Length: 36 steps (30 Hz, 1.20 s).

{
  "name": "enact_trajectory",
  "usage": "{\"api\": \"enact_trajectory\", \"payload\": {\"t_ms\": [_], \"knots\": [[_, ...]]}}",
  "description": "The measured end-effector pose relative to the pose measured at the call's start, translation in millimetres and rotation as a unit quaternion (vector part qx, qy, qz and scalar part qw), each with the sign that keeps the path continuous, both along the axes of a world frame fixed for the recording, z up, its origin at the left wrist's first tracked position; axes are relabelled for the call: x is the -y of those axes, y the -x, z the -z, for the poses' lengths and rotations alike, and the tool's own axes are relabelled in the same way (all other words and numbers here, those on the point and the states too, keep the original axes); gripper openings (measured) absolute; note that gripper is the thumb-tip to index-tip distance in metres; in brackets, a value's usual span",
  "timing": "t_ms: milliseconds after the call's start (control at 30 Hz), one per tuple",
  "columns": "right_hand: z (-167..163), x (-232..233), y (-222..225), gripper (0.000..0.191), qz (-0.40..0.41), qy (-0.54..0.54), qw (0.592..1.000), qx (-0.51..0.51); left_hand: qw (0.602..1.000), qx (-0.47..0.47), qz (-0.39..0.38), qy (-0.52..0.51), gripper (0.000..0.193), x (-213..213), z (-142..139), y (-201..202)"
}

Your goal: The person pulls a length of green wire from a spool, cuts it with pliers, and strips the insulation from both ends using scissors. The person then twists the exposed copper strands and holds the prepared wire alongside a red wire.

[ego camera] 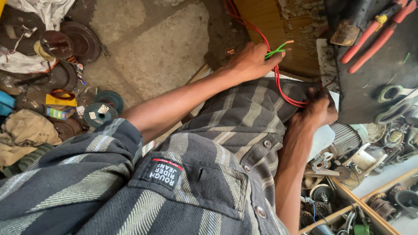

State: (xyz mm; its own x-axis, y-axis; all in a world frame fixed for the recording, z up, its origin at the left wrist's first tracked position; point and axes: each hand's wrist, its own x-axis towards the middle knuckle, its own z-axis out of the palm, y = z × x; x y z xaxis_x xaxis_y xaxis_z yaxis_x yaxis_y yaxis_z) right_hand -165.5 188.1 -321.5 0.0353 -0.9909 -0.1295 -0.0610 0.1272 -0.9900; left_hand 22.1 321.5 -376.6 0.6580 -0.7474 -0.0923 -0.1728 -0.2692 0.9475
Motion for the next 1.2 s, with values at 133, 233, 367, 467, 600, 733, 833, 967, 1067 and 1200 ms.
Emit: {"api": "enact_trajectory", "payload": {"t_ms": [133, 233, 367, 467, 600, 733, 833, 967, 1067, 1200], "knots": [[-7, -2, -12, 0.011, -0.001, -0.025, 0.999, -0.032, 1.0, 0.01, -0.015, 0.011, 0.064, 6, -10, -6], [-14, -8, -18, 0.012, -0.032, 0.009, 0.999, -0.016, 0.997, 0.048, -0.044, 0.05, 0.067, 9, -18, -10], [-18, -13, -19, 0.018, -0.031, 0.011, 0.999, -0.01, 0.996, 0.039, -0.061, 0.054, 0.066, 11, -25, -13], [-16, -9, -16, 0.017, -0.051, 0.022, 0.998, 0.002, 0.995, 0.039, -0.076, 0.046, 0.064, 10, -27, -10], [-11, 4, -14, 0.011, -0.001, -0.024, 1.0, -0.007, 0.986, 0.078, -0.124, 0.076, 0.061, 6, -27, -2], [-5, 5, -15, 0.009, 0.012, -0.007, 1.0, 0.003, 0.962, 0.074, -0.139, 0.224, 0.049, -3, -23, -1], [-4, 3, -18, 0.012, 0.041, -0.021, 0.999, -0.012, 0.996, -0.023, -0.073, 0.044, 0.058, -8, -20, -6], [-5, 8, -21, 0.011, 0.043, -0.044, 0.998, -0.019, 0.984, 0.034, -0.117, 0.131, 0.053, -5, -14, -6], [-5, 14, -24, 0.01, 0.048, -0.077, 0.995, -0.038, 0.977, 0.071, -0.135, 0.15, 0.055, 0, -12, -5], [-8, 15, -30, 0.007, 0.007, -0.079, 0.996, 0.035, 0.977, 0.073, -0.137, 0.143, 0.058, 2, -13, -8]]}}
